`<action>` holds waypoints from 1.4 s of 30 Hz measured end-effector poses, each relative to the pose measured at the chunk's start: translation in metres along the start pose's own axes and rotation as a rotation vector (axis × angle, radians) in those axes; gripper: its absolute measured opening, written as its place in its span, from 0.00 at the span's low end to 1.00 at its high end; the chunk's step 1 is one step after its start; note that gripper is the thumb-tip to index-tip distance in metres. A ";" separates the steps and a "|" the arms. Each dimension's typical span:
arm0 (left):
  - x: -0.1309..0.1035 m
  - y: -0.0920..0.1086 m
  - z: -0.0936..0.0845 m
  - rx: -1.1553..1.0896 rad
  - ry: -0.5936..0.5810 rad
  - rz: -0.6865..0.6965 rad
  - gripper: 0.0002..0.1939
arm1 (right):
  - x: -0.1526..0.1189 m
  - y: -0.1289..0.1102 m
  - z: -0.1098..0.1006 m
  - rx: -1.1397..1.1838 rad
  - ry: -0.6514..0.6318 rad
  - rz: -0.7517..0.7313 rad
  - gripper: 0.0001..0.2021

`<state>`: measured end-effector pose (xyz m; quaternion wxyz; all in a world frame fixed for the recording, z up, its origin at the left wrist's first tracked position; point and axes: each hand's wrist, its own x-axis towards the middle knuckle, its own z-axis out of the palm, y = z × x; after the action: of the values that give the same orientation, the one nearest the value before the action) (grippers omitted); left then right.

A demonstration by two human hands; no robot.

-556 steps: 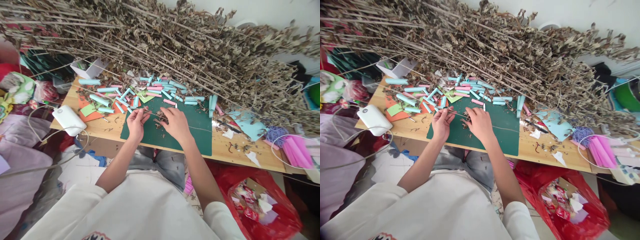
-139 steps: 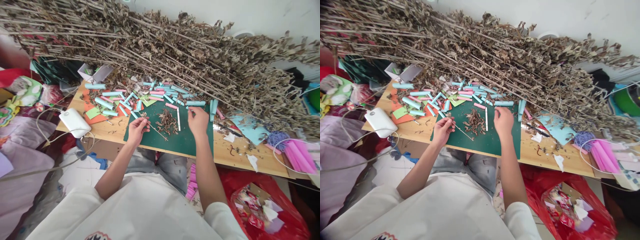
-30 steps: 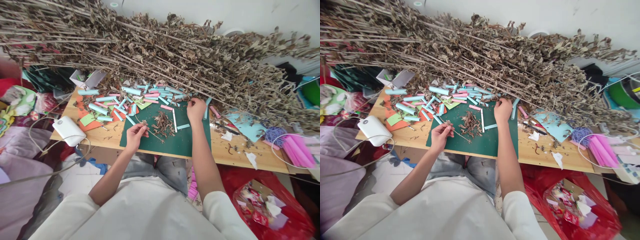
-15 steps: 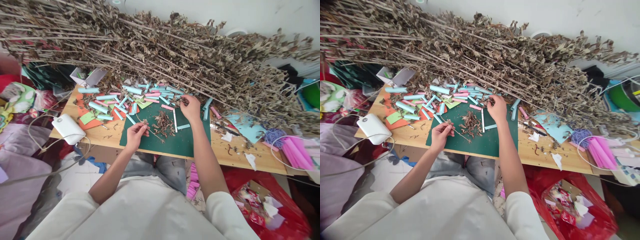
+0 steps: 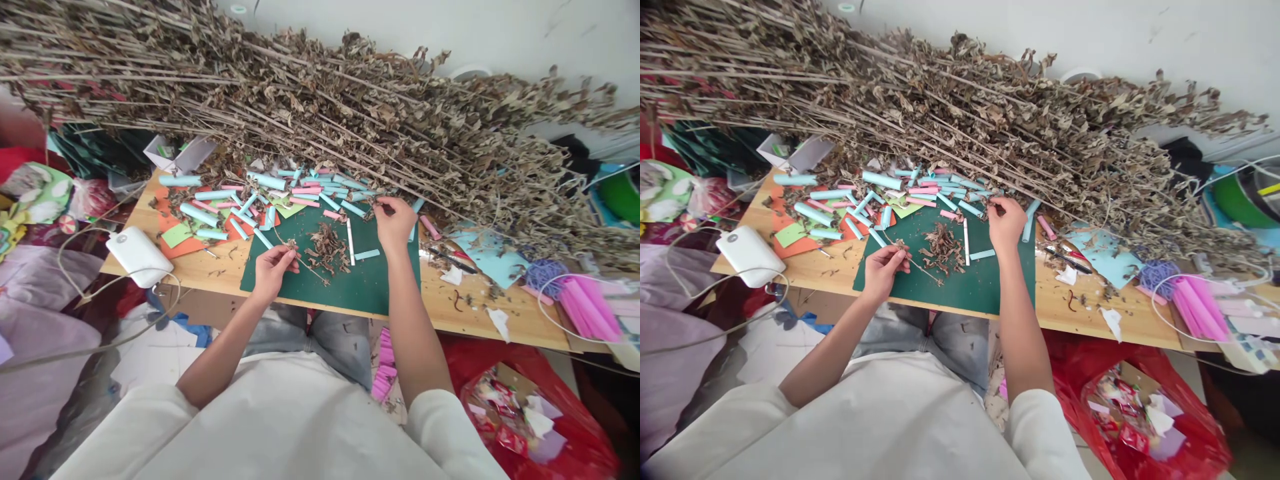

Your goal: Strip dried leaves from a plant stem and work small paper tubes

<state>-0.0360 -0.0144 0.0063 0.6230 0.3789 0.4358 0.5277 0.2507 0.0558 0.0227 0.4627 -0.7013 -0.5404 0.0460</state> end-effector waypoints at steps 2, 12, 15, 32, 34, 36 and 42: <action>0.000 0.001 0.001 0.006 0.000 0.000 0.13 | -0.011 -0.018 -0.008 0.035 0.022 -0.017 0.08; 0.000 0.000 0.000 0.018 0.009 -0.010 0.15 | -0.068 -0.074 -0.010 0.046 -0.389 -0.320 0.12; 0.000 0.000 0.000 0.006 -0.005 -0.007 0.15 | -0.045 -0.058 -0.008 0.013 -0.290 -0.202 0.13; 0.000 -0.002 -0.002 0.015 -0.012 0.000 0.14 | 0.028 -0.044 0.055 -0.201 -0.415 -0.167 0.14; 0.000 -0.002 -0.002 0.016 -0.013 -0.002 0.14 | 0.035 -0.045 0.056 -0.216 -0.427 -0.156 0.13; 0.000 -0.002 -0.002 0.016 -0.017 -0.007 0.14 | 0.039 -0.045 0.055 -0.214 -0.400 -0.131 0.13; -0.001 -0.001 -0.002 0.021 -0.006 -0.011 0.15 | 0.033 -0.042 0.037 -0.203 -0.156 -0.071 0.16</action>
<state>-0.0377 -0.0154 0.0044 0.6229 0.3847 0.4416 0.5186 0.2134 0.1042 0.0457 0.3472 -0.7192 -0.6011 0.0290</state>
